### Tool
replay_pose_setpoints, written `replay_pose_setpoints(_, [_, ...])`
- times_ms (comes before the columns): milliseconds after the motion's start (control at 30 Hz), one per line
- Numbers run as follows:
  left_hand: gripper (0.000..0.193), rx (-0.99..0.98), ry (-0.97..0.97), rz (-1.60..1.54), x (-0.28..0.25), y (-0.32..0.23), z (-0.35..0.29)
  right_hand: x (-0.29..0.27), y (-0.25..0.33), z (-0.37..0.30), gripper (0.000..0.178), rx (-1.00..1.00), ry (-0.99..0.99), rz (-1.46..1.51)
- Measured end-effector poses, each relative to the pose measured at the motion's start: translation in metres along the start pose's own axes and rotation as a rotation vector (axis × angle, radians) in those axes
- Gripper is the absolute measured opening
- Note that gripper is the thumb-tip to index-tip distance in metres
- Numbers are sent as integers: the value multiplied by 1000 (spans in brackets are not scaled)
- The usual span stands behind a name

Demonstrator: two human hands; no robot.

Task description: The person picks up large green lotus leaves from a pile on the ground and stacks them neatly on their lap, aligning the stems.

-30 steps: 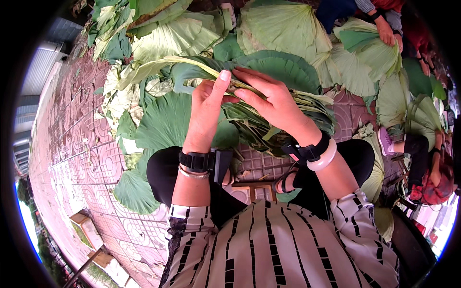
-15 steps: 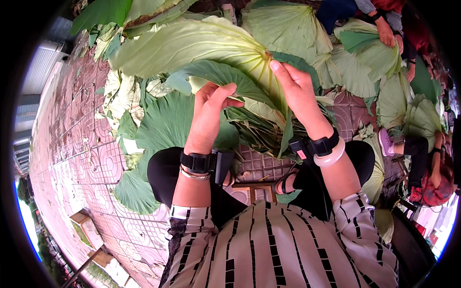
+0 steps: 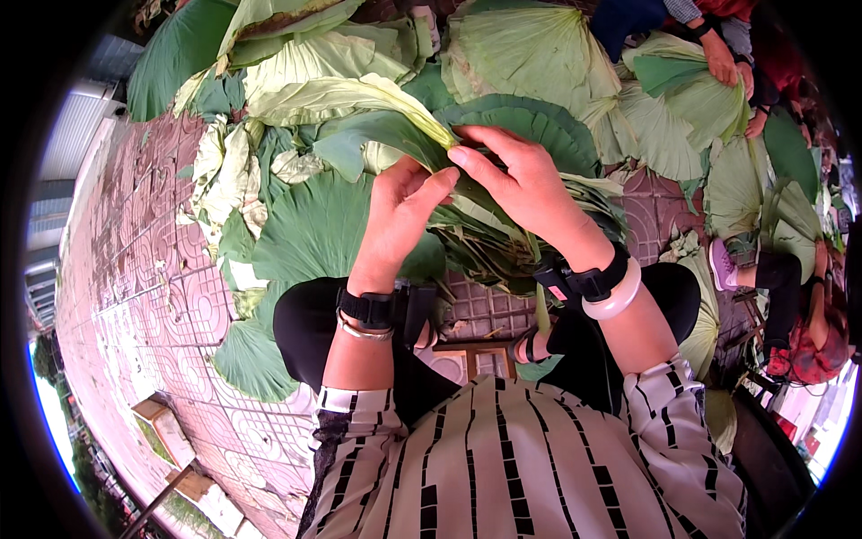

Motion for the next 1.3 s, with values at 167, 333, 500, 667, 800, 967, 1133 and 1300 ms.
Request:
replay_pose_setpoints(167, [28,45,12,-32,5,-5,-2,-5,2,-3,27,78,9,10])
replay_pose_setpoints(333, [21,2,-91,-38,-12,0,-1,-33,-25,-4,25,129,-156,39])
replay_pose_setpoints(500, [17,48,-315,-263,-47,7,3,-104,-106,-21,33,408,-434,121])
replay_pose_setpoints(667, [22,126,-406,-336,-69,7,3,-208,-82,-24,31,203,-718,-193])
replay_pose_setpoints(800, [23,109,-469,-355,-77,11,3,-219,-36,-22,29,-7,-808,-604])
replay_pose_setpoints(967, [25,161,-455,-347,-73,3,1,-168,-68,-14,29,-68,-598,-698])
replay_pose_setpoints(1133, [23,181,-485,-374,-78,1,-1,-92,-143,-24,27,-59,-350,-711])
replay_pose_setpoints(1300, [20,173,-494,-385,-78,2,0,-33,-211,-54,23,49,-186,-622])
Point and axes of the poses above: each hand's wrist, its own z-axis towards the middle knuckle, its own x-axis out of the palm, y = z × x, the point moved 9 cm from there along z, towards the middle knuckle, and after that the axes turned 1 degree about y, right-handed, at the moved point
